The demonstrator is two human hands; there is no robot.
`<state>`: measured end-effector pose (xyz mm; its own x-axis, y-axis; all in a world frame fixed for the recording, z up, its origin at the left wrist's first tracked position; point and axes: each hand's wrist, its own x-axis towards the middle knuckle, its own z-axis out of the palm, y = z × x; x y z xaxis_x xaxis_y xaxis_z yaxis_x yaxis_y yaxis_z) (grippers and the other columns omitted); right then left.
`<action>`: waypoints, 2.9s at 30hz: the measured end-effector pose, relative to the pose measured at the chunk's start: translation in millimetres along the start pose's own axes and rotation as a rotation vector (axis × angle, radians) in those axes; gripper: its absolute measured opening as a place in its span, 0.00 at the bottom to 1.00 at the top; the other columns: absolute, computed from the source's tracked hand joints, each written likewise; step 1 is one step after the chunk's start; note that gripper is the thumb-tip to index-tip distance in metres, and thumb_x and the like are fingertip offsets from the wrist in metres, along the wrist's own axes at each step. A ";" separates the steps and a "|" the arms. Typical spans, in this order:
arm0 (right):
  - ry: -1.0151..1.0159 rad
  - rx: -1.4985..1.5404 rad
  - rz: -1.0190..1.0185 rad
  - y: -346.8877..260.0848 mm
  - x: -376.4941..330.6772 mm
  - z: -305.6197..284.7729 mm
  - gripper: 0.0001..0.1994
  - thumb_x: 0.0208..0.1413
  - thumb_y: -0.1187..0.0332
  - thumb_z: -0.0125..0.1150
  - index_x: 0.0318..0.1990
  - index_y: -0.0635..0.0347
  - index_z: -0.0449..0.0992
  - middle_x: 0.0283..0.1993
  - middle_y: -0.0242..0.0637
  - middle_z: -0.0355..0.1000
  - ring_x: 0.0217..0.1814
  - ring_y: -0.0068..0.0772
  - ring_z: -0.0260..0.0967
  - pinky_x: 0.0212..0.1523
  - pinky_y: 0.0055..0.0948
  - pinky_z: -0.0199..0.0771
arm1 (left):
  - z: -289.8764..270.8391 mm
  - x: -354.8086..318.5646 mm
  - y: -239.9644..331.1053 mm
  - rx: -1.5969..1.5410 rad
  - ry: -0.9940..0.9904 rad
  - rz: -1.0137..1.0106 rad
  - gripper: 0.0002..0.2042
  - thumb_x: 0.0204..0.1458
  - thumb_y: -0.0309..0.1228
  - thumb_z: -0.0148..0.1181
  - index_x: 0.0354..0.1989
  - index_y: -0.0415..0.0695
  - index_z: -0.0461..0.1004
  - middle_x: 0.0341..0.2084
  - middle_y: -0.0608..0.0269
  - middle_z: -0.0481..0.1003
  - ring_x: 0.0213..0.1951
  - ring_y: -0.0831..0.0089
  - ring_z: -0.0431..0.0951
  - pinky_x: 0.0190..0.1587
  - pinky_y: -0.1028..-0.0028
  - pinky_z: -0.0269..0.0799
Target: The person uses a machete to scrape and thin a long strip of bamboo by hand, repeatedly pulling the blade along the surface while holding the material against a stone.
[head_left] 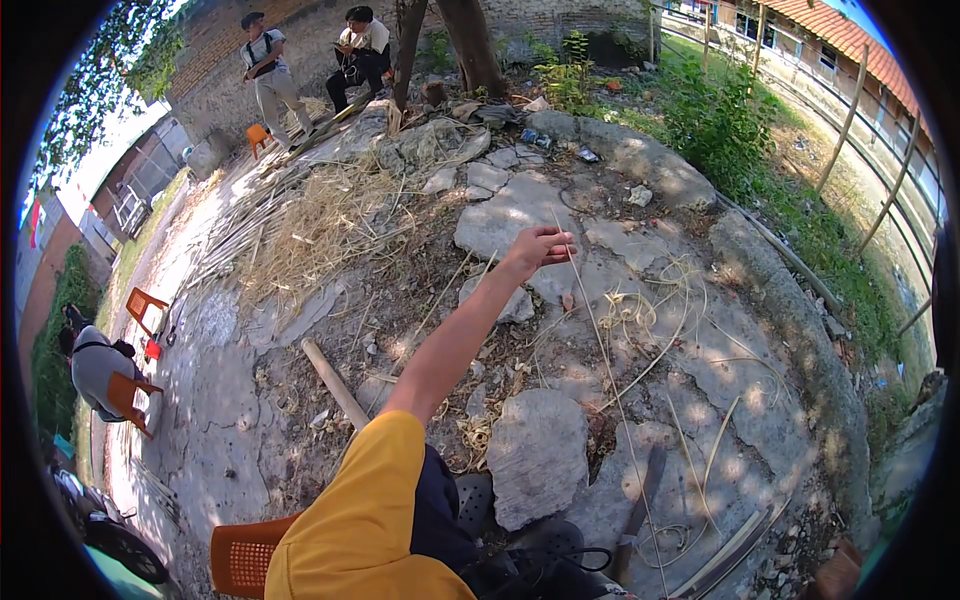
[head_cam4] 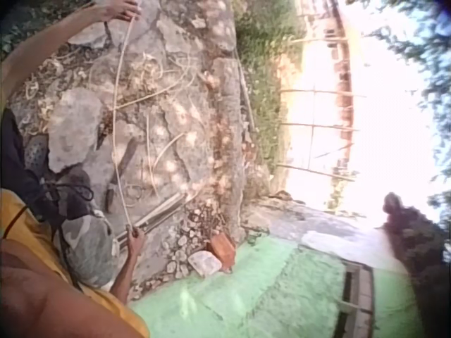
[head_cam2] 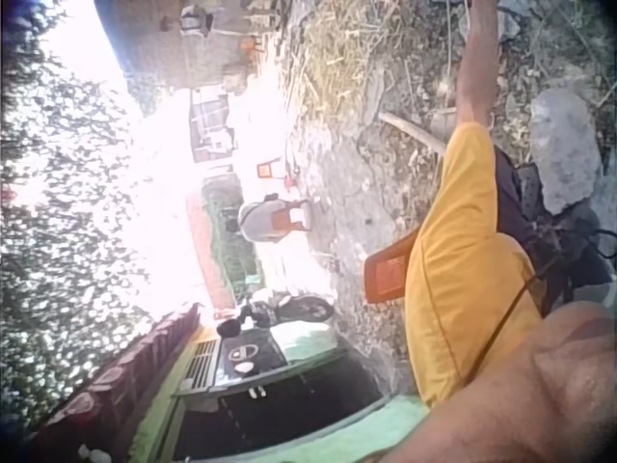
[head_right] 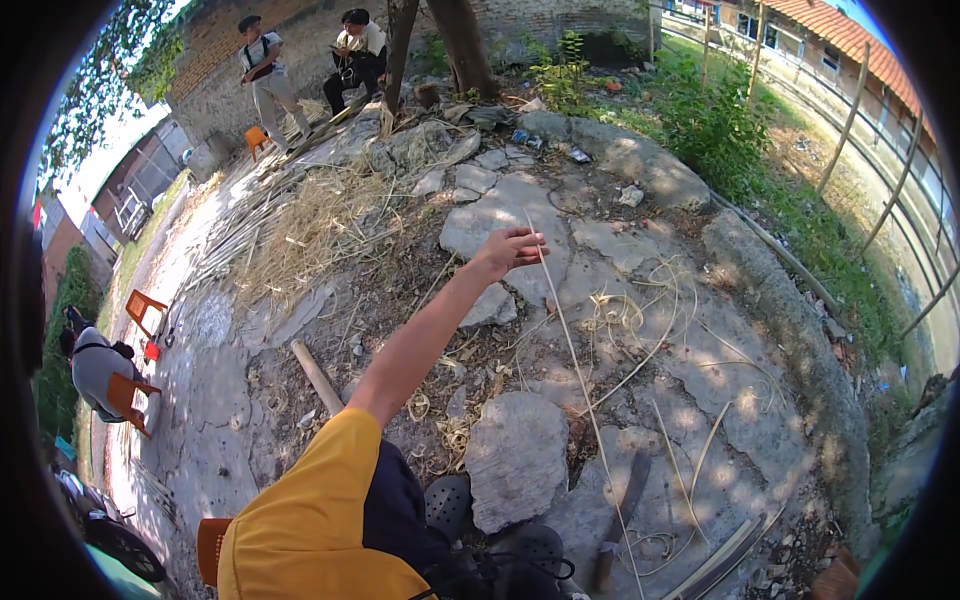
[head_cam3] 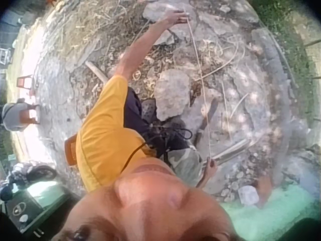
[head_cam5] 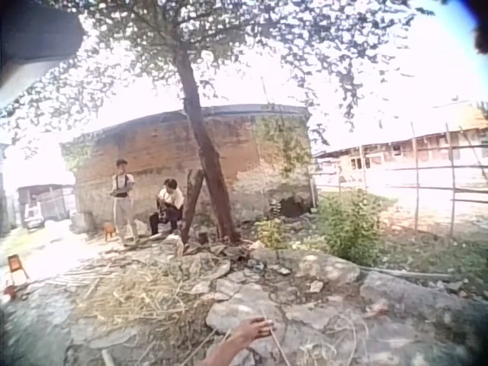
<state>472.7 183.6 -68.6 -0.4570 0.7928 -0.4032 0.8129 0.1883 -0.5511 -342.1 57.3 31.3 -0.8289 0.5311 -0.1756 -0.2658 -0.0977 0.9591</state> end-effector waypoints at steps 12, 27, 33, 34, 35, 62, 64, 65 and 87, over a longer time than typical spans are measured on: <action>0.035 0.408 0.097 73.7 -13.0 24.4 0.12 0.51 0.67 0.76 0.32 0.64 0.77 0.27 0.27 0.72 0.30 0.20 0.69 0.32 0.26 0.67 | 22.7 -10.0 21.1 -0.052 -0.166 0.050 0.16 0.64 0.30 0.62 0.56 0.40 0.71 0.48 0.54 0.80 0.51 0.62 0.83 0.54 0.63 0.84; 0.193 0.567 0.245 78.7 -40.1 14.6 0.09 0.53 0.70 0.75 0.35 0.62 0.79 0.31 0.25 0.75 0.33 0.16 0.69 0.35 0.20 0.68 | 45.8 -4.2 14.7 0.112 -0.360 0.094 0.20 0.66 0.29 0.59 0.64 0.38 0.67 0.52 0.55 0.79 0.57 0.65 0.80 0.60 0.71 0.78; 0.300 0.504 0.271 97.3 -58.0 -18.3 0.08 0.53 0.72 0.74 0.35 0.62 0.79 0.31 0.26 0.75 0.35 0.16 0.68 0.38 0.21 0.68 | 64.7 -16.5 4.1 0.143 -0.453 0.096 0.26 0.67 0.24 0.55 0.71 0.35 0.56 0.63 0.47 0.70 0.64 0.60 0.74 0.67 0.69 0.74; 0.323 0.472 0.250 97.0 -56.7 -21.4 0.08 0.52 0.72 0.74 0.35 0.61 0.78 0.32 0.26 0.75 0.35 0.17 0.68 0.39 0.22 0.69 | 64.2 -17.7 4.1 0.145 -0.458 0.096 0.26 0.67 0.24 0.55 0.71 0.35 0.56 0.63 0.47 0.70 0.64 0.60 0.74 0.67 0.69 0.74; 0.355 0.433 0.245 96.1 -59.1 -26.1 0.08 0.54 0.72 0.72 0.35 0.61 0.77 0.31 0.24 0.74 0.35 0.16 0.67 0.38 0.22 0.67 | 63.8 -19.1 4.1 0.144 -0.473 0.099 0.26 0.66 0.23 0.55 0.71 0.35 0.56 0.63 0.46 0.70 0.65 0.59 0.73 0.68 0.68 0.73; 1.256 -0.192 -0.116 -78.4 -5.0 -87.3 0.14 0.42 0.70 0.82 0.36 0.56 0.83 0.33 0.33 0.83 0.33 0.31 0.81 0.36 0.30 0.75 | -123.6 83.4 -94.3 0.107 -0.082 -0.434 0.13 0.55 0.18 0.55 0.47 0.24 0.68 0.54 0.39 0.74 0.56 0.56 0.79 0.63 0.70 0.79; 1.258 -0.197 -0.148 -84.3 -3.1 -91.0 0.14 0.42 0.72 0.82 0.37 0.59 0.83 0.32 0.36 0.82 0.32 0.29 0.81 0.36 0.27 0.78 | -126.9 84.6 -88.0 0.092 -0.045 -0.483 0.13 0.54 0.17 0.56 0.46 0.23 0.68 0.56 0.38 0.73 0.56 0.55 0.79 0.63 0.67 0.80; 1.269 -0.183 -0.131 -86.1 -2.7 -92.2 0.13 0.42 0.72 0.82 0.35 0.58 0.83 0.32 0.35 0.82 0.32 0.29 0.81 0.36 0.28 0.77 | -127.6 85.5 -85.4 0.094 -0.048 -0.476 0.13 0.54 0.17 0.56 0.46 0.23 0.68 0.56 0.38 0.73 0.56 0.55 0.79 0.63 0.67 0.80; 0.274 -0.060 -0.369 -174.3 69.7 -73.4 0.15 0.44 0.56 0.80 0.34 0.55 0.85 0.32 0.32 0.82 0.32 0.36 0.74 0.42 0.35 0.67 | 196.8 -258.1 -39.4 1.233 -1.137 0.193 0.23 0.60 0.45 0.65 0.58 0.45 0.73 0.48 0.55 0.79 0.52 0.58 0.80 0.54 0.60 0.75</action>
<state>325.7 248.7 53.0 -0.6146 0.7885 0.0243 0.6368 0.5140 -0.5747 -20.7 89.7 82.5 0.0943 0.9382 -0.3330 0.7603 0.1480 0.6324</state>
